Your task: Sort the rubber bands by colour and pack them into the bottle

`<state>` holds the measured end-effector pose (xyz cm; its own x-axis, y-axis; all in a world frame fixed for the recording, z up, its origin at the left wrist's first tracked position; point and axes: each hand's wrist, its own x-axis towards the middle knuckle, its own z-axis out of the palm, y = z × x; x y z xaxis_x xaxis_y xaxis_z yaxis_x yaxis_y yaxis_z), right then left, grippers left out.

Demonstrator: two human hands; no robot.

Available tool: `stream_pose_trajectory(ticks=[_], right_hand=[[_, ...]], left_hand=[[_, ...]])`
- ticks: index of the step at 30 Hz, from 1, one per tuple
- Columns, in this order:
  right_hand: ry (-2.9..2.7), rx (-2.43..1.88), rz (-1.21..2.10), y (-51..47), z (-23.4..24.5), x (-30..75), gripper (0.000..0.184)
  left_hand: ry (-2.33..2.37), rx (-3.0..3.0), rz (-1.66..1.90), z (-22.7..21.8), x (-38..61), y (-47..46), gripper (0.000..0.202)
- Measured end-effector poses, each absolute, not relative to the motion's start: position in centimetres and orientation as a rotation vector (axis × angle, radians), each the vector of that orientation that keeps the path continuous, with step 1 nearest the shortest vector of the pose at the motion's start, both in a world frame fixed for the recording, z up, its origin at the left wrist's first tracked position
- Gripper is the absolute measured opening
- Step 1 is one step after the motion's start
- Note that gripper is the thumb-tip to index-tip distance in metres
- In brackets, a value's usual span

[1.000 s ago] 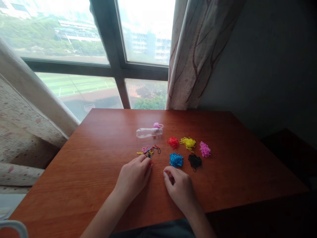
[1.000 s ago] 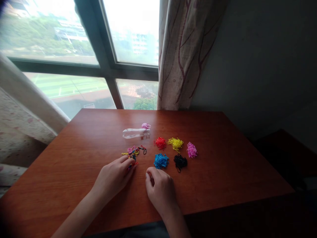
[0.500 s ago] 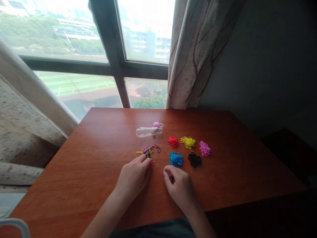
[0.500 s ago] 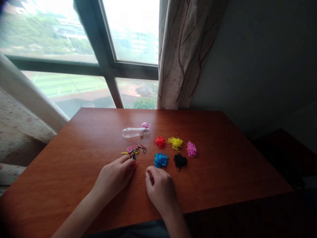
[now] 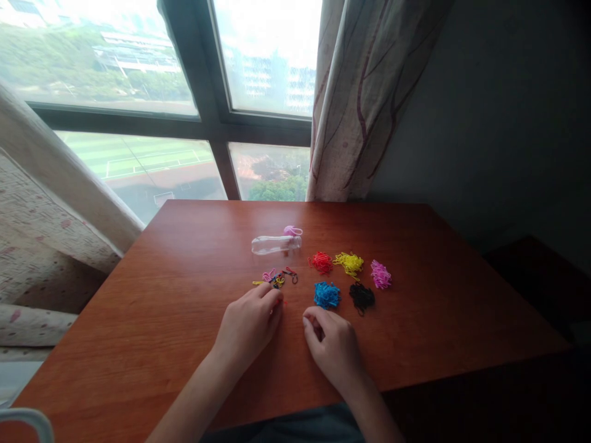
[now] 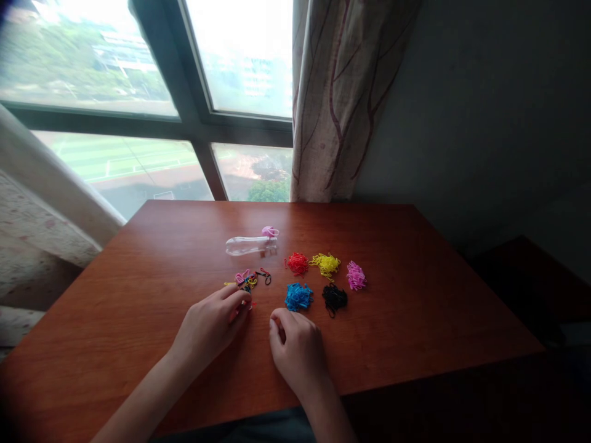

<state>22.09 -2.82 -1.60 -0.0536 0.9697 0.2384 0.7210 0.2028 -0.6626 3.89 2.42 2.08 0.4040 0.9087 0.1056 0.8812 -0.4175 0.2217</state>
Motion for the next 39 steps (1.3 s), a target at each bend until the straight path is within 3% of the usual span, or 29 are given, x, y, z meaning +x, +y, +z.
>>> stream_pose_trajectory(ticks=[12, 21, 34, 39], right_hand=[[-1.834, -1.562, 0.484, -2.8, -1.7, 22.0, 0.014], [-1.799, -1.560, 0.496, -2.6, -1.8, 22.0, 0.015], [-1.828, -1.567, 0.483, -2.8, -1.4, 21.9, 0.015], [-1.836, -1.576, 0.492, -2.8, -1.4, 21.9, 0.014]], left_hand=[[1.462, 2.467, 0.397, 5.0, 9.1, 9.3, 0.018], [1.412, 2.414, 0.442, 3.8, 12.5, 11.9, 0.033], [1.477, 2.392, 0.622, 3.9, 5.4, 7.9, 0.015], [1.578, 2.391, 0.566, 3.0, 2.4, 4.9, 0.019]])
